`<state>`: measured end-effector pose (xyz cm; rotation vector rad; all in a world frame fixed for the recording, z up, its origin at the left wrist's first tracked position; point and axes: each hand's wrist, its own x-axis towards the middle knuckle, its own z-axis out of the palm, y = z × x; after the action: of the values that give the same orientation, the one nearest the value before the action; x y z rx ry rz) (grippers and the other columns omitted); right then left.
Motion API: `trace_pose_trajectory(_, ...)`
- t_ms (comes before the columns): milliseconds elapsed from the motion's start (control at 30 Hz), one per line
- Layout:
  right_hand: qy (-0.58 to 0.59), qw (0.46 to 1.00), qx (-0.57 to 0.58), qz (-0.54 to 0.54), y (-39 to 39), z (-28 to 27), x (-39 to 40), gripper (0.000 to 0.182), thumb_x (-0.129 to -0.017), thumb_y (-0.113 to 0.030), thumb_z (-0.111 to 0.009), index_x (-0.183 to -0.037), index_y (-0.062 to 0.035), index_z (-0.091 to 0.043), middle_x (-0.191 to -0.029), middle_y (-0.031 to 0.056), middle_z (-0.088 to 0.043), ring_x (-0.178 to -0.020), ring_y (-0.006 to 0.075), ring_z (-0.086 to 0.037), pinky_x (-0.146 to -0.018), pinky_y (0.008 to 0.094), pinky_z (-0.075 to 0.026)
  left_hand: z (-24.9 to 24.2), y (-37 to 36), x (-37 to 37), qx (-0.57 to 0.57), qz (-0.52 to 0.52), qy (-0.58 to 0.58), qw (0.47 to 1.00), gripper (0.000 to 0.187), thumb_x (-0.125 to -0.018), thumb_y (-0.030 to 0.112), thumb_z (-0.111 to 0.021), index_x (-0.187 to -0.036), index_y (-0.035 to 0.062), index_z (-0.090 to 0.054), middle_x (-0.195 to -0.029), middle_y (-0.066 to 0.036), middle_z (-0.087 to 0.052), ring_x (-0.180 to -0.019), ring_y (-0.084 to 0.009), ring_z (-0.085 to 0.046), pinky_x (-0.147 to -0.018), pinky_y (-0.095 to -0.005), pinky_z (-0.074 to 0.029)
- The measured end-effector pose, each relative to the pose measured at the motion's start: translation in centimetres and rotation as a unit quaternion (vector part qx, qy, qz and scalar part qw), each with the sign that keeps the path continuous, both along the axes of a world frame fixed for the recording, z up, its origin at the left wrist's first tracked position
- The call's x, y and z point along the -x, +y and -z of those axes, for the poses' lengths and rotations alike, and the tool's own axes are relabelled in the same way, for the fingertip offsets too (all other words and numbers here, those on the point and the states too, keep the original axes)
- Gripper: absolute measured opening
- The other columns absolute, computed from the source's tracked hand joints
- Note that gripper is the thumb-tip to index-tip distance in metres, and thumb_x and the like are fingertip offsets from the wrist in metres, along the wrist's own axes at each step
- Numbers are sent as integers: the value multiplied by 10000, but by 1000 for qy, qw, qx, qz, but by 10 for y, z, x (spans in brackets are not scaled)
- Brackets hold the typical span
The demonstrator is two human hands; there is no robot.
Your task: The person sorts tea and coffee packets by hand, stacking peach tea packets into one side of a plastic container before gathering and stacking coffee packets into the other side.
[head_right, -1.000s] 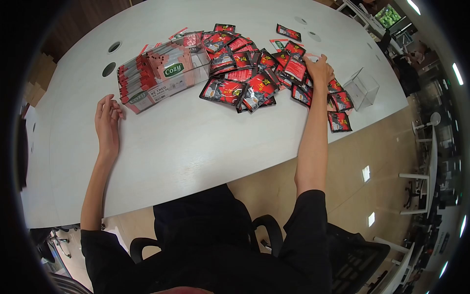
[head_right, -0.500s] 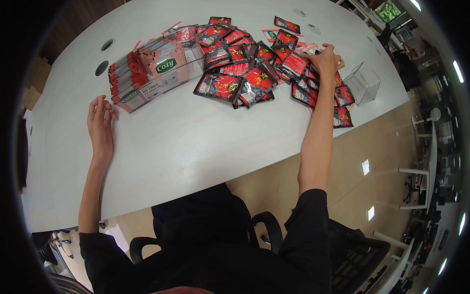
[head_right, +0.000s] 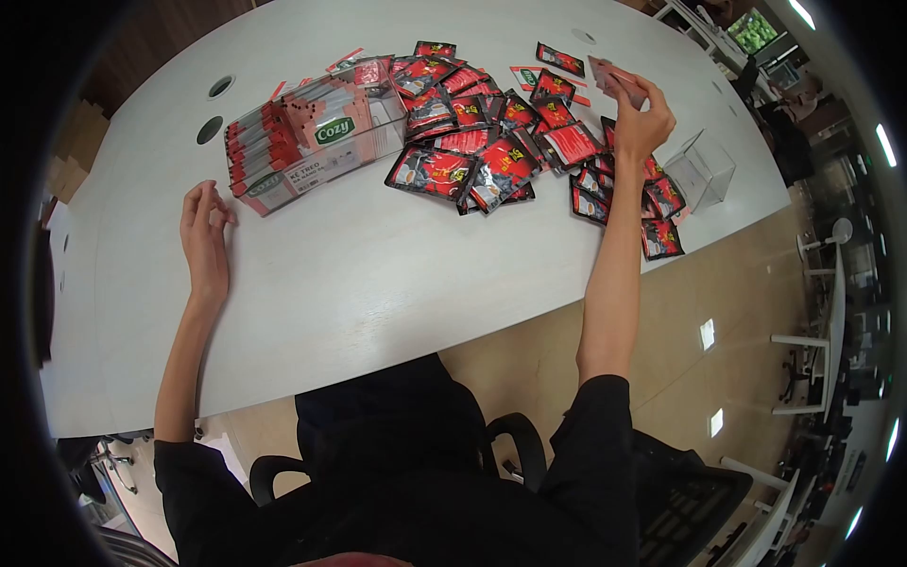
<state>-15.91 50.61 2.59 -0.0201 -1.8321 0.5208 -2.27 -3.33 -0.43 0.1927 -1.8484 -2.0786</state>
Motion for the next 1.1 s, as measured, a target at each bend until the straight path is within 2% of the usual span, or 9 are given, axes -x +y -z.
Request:
trace_pose_trajectory(167,88,970,179,-136,-65,-29,-14,385,-752,-260,-879,-976,9,-718,-810,26,-685,-695,88,-613,-600,230,-467,-1,5,-2,22,-55,28,998,238,-1012,259,-579,-1110,48,-529,-928,-4,-475,-810,-86,-453,-764,-257,-416)
trace_pose_trajectory(233,23,892,293,-342,-115,-34,-30,356,-781,-203,-858,-1015,12,-696,-857,11,-670,-708,75,-605,-623,227,-502,0,10,-9,172,-92,248,949,212,-988,155,-603,-1134,40,-501,-974,-25,-469,-847,-105,-452,-802,-265,-410)
trace_pose_trajectory(300,-53,832,326,-446,-176,-36,-59,345,-797,-165,-839,-1047,11,-679,-893,16,-666,-727,72,-612,-636,222,-520,0,15,-20,263,5,329,907,326,-895,-4,-654,-1158,32,-466,-994,-61,-472,-857,-134,-455,-833,-292,-416)
trace_pose_trajectory(467,-248,645,316,-651,-290,-35,-116,329,-847,-96,-781,-1126,4,-637,-977,22,-660,-812,93,-645,-704,225,-568,0,46,-36,152,239,225,932,773,-834,150,-800,-1421,33,-312,-1186,-116,-549,-882,-141,-579,-691,-272,-507)
trace_pose_trajectory(567,-273,656,198,-675,-326,-27,-119,373,-853,-106,-773,-1179,-13,-618,-999,37,-666,-826,140,-678,-737,244,-562,-1,37,-43,146,241,125,951,285,-955,157,-669,-1145,-43,-595,-912,-88,-671,-782,-129,-631,-682,-278,-522)
trace_pose_trajectory(633,-204,793,-10,-575,-335,-25,-116,380,-844,-106,-766,-1191,-35,-627,-1008,59,-672,-916,187,-687,-770,274,-551,-4,37,-39,80,198,134,968,220,-975,166,-642,-1042,-43,-631,-846,-73,-670,-749,-125,-629,-669,-275,-521)
trace_pose_trajectory(867,-50,871,-155,-464,-322,-10,-101,224,-812,-102,-779,-1026,-68,-723,-777,13,-597,-567,152,-505,-546,290,-420,-13,34,-38,-9,142,118,983,291,-1002,247,-615,-922,-25,-679,-778,-68,-674,-690,-123,-623,-617,-261,-500)
trace_pose_trajectory(967,-144,874,-83,-457,-314,-17,-114,169,-804,-93,-790,-952,-52,-719,-771,8,-587,-556,126,-477,-503,281,-378,-11,33,-36,-50,134,127,982,318,-996,283,-623,-915,-18,-686,-754,-66,-676,-675,-118,-627,-607,-248,-496)
trace_pose_trajectory(1100,-29,893,-65,-445,-303,-28,-108,162,-790,-72,-800,-826,-20,-651,-779,16,-586,-569,121,-476,-490,266,-362,-11,27,-36,-27,120,105,987,335,-951,311,-688,-911,-22,-688,-771,-70,-693,-657,-113,-637,-591,-233,-494)
